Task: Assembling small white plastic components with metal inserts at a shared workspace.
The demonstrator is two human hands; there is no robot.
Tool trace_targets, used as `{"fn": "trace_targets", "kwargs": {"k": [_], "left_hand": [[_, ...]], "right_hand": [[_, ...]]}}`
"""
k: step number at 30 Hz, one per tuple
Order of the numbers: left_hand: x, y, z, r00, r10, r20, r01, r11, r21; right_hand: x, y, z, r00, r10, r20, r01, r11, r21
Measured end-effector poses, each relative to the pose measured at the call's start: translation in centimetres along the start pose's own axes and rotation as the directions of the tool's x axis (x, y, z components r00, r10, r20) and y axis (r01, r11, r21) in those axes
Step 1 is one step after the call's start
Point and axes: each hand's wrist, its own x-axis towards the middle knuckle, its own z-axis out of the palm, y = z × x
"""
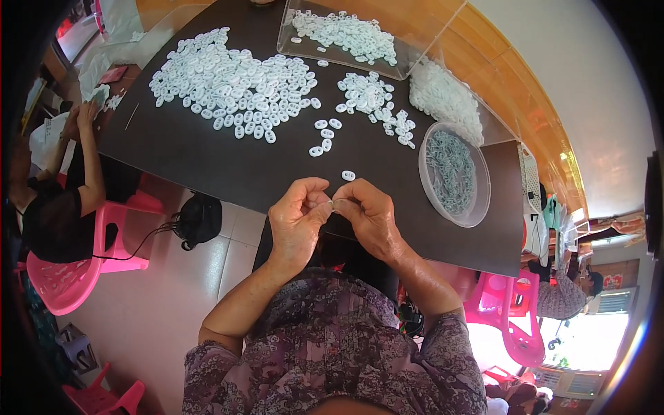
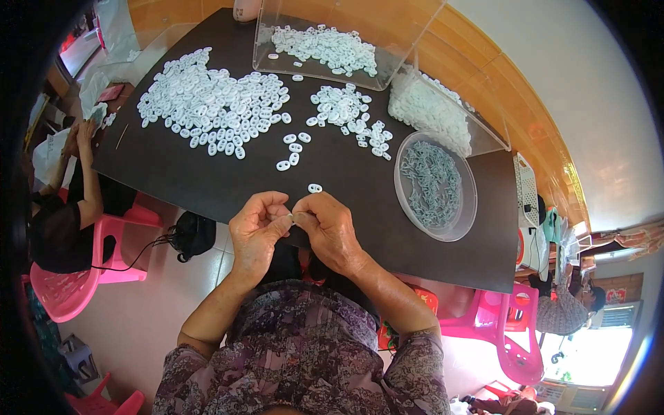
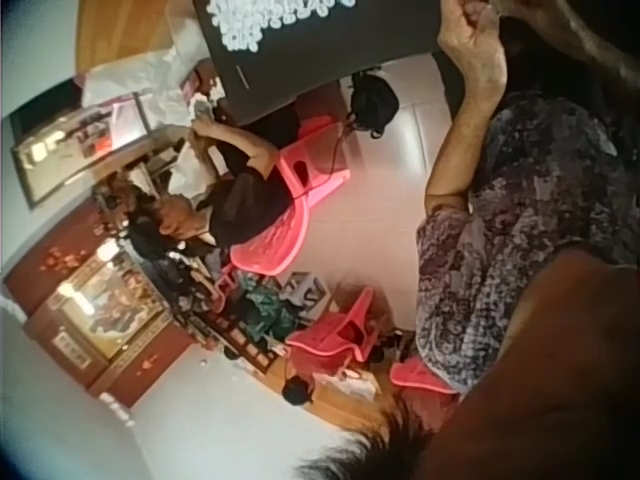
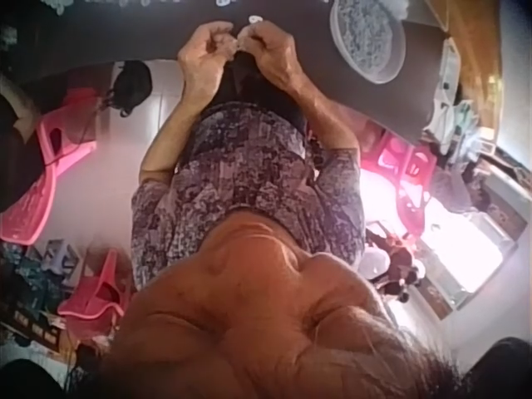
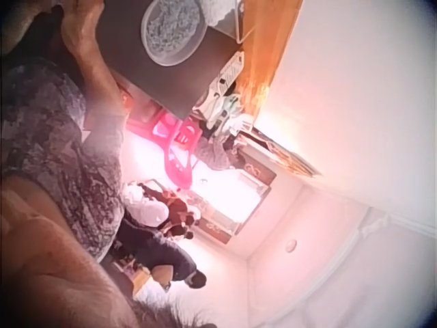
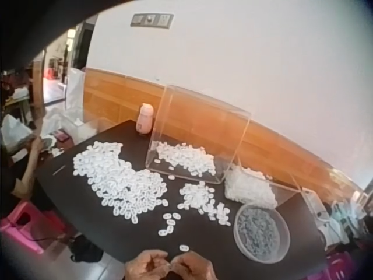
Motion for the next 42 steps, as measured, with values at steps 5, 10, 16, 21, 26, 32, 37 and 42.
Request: {"fn": "trace_targets", "kwargs": {"k": [5,10,16,21,26,32,37,42], "left_hand": [[0.3,0.1,-0.5,0.999,-0.017,-0.05,0.012,0.995,-0.098],[0.7,0.6,-0.4,1.0,0.006,-0.014,-0.007,0.994,-0.109],[0.7,0.2,-0.4,0.999,-0.022,-0.038,0.016,0.991,-0.134],[0.6,0.6,-0.3,0.997,-0.068,-0.038,0.064,0.994,-0.089],[0.7,0.8,-0.3,0.996,-0.087,-0.015,0.085,0.992,-0.09],[0.8,1.2,0.7,0.998,-0.052,0.022,0.055,0.983,-0.174],[0.7,1.1,1.0,0.993,-0.114,0.008,0.111,0.943,-0.314],[0.6,1.1,1.3,0.978,-0.21,-0.002,0.186,0.871,-0.454]], "right_hand": [[1.5,1.4,-2.4,0.993,0.015,-0.118,-0.017,1.0,-0.016],[2.8,3.6,-2.3,0.95,-0.305,-0.06,0.235,0.831,-0.503],[2.7,3.2,-1.3,0.945,-0.327,-0.017,0.246,0.742,-0.624],[1.9,3.2,-1.7,0.973,-0.214,-0.089,0.165,0.909,-0.384],[1.0,1.4,-2.1,0.979,0.201,-0.015,-0.195,0.964,0.183],[0.5,1.1,-1.4,0.998,0.066,-0.018,-0.062,0.988,0.145],[0.2,0.7,-1.2,0.986,0.164,-0.012,-0.149,0.925,0.35],[-0.5,1.1,0.1,0.975,0.223,-0.022,-0.154,0.741,0.654]]}}
